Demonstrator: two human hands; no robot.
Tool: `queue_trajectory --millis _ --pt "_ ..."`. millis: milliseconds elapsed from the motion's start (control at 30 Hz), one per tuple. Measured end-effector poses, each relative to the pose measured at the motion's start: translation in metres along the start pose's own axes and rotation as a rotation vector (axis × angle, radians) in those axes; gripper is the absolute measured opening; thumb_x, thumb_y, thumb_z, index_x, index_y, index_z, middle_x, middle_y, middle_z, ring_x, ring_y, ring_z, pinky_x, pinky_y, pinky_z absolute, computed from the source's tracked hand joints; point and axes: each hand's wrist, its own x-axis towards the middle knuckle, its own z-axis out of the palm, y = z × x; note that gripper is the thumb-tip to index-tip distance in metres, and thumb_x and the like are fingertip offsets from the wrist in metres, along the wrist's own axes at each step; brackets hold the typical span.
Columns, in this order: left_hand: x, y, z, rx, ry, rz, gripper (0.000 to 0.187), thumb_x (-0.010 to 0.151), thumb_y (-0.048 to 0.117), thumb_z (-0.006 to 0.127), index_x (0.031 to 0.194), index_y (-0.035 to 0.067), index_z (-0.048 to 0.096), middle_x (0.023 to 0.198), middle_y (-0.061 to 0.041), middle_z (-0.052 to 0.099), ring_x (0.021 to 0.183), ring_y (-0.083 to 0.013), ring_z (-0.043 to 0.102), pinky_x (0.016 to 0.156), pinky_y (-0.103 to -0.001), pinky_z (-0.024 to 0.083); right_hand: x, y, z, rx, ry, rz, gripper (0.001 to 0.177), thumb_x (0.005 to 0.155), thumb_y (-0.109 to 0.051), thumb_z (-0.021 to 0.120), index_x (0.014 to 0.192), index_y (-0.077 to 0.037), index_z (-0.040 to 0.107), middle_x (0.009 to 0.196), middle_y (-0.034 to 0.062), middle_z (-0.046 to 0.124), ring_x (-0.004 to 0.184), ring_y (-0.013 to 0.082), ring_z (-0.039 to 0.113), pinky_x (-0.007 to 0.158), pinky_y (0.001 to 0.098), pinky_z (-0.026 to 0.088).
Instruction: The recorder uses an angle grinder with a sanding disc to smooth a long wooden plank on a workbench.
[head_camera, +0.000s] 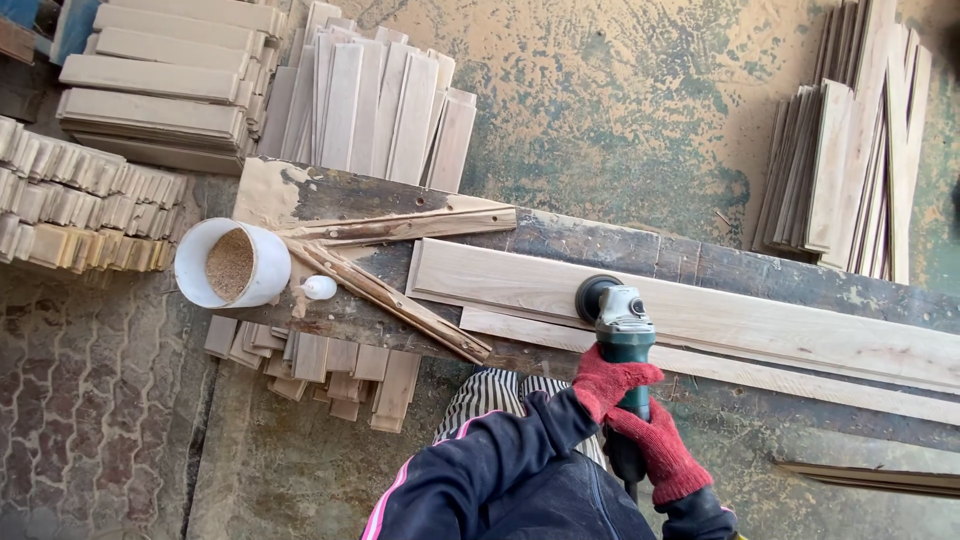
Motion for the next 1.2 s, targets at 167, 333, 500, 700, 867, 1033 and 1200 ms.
queue_trajectory --millis 167,333,500,700,867,1033,1200 --pt "-0.006 0.002 -0.046 -0.185 0.127 0.149 0.049 0.060 0.016 0.090 0.103 0.004 0.069 0.092 -0.010 0.074 0.073 -0.0221 0.070 0.070 -0.033 0.063 0.003 -0.018 0.046 -0.133 -0.190 0.022 0.046 0.077 -0.008 0.082 0.116 0.007 0.064 0.080 0.0223 0.067 0.064 0.0326 0.065 0.057 0.0440 0.056" --pt "-0.049 0.032 -0.119 -0.347 0.268 0.170 0.038 0.066 0.012 0.087 0.097 0.000 0.069 0.082 -0.011 0.071 0.062 -0.0226 0.066 0.061 -0.033 0.060 -0.004 -0.054 0.130 -0.386 -0.313 0.009 0.066 0.068 -0.014 0.088 0.128 -0.001 0.066 0.106 0.0194 0.076 0.090 0.0291 0.073 0.084 0.0417 0.062" --pt "-0.065 0.049 -0.171 -0.496 0.282 0.178 0.034 0.073 0.011 0.084 0.101 -0.004 0.073 0.087 -0.016 0.075 0.071 -0.0248 0.070 0.069 -0.034 0.060 -0.016 -0.074 0.191 -0.396 -0.469 -0.070 0.065 0.069 -0.015 0.086 0.129 -0.001 0.067 0.107 0.0150 0.075 0.091 0.0226 0.068 0.084 0.0350 0.057" --pt "-0.018 0.023 -0.164 -0.502 0.302 0.165 0.036 0.071 0.008 0.084 0.102 -0.004 0.072 0.085 -0.017 0.075 0.067 -0.0263 0.070 0.063 -0.036 0.060 -0.028 -0.079 0.182 -0.449 -0.381 -0.026 0.058 0.072 -0.020 0.085 0.124 -0.001 0.067 0.096 0.0154 0.073 0.081 0.0222 0.067 0.073 0.0331 0.056" --pt "0.039 -0.033 -0.090 -0.331 0.177 0.007 0.068 0.062 0.014 0.102 0.122 0.013 0.071 0.099 -0.016 0.074 0.087 -0.0324 0.075 0.069 -0.061 0.064 -0.018 -0.031 0.102 -0.228 -0.063 -0.138 0.052 0.060 -0.020 0.101 0.099 -0.003 0.071 0.072 0.0218 0.067 0.063 0.0355 0.072 0.060 0.0444 0.060" --pt "0.035 -0.039 0.000 -0.206 0.035 -0.040 0.070 0.055 0.012 0.099 0.117 0.005 0.068 0.095 -0.019 0.072 0.081 -0.0377 0.074 0.068 -0.058 0.064 -0.043 -0.005 0.050 -0.138 0.206 -0.114 0.045 0.067 -0.023 0.096 0.098 0.000 0.072 0.079 0.0220 0.065 0.074 0.0339 0.064 0.071 0.0461 0.053" --pt "0.062 -0.061 0.008 -0.307 -0.063 -0.066 0.070 0.058 0.006 0.099 0.118 0.005 0.062 0.090 -0.019 0.069 0.069 -0.0429 0.073 0.056 -0.062 0.062 -0.045 -0.005 0.046 -0.102 0.300 -0.132 0.042 0.068 -0.026 0.095 0.094 -0.002 0.072 0.078 0.0203 0.065 0.076 0.0312 0.062 0.075 0.0442 0.050"
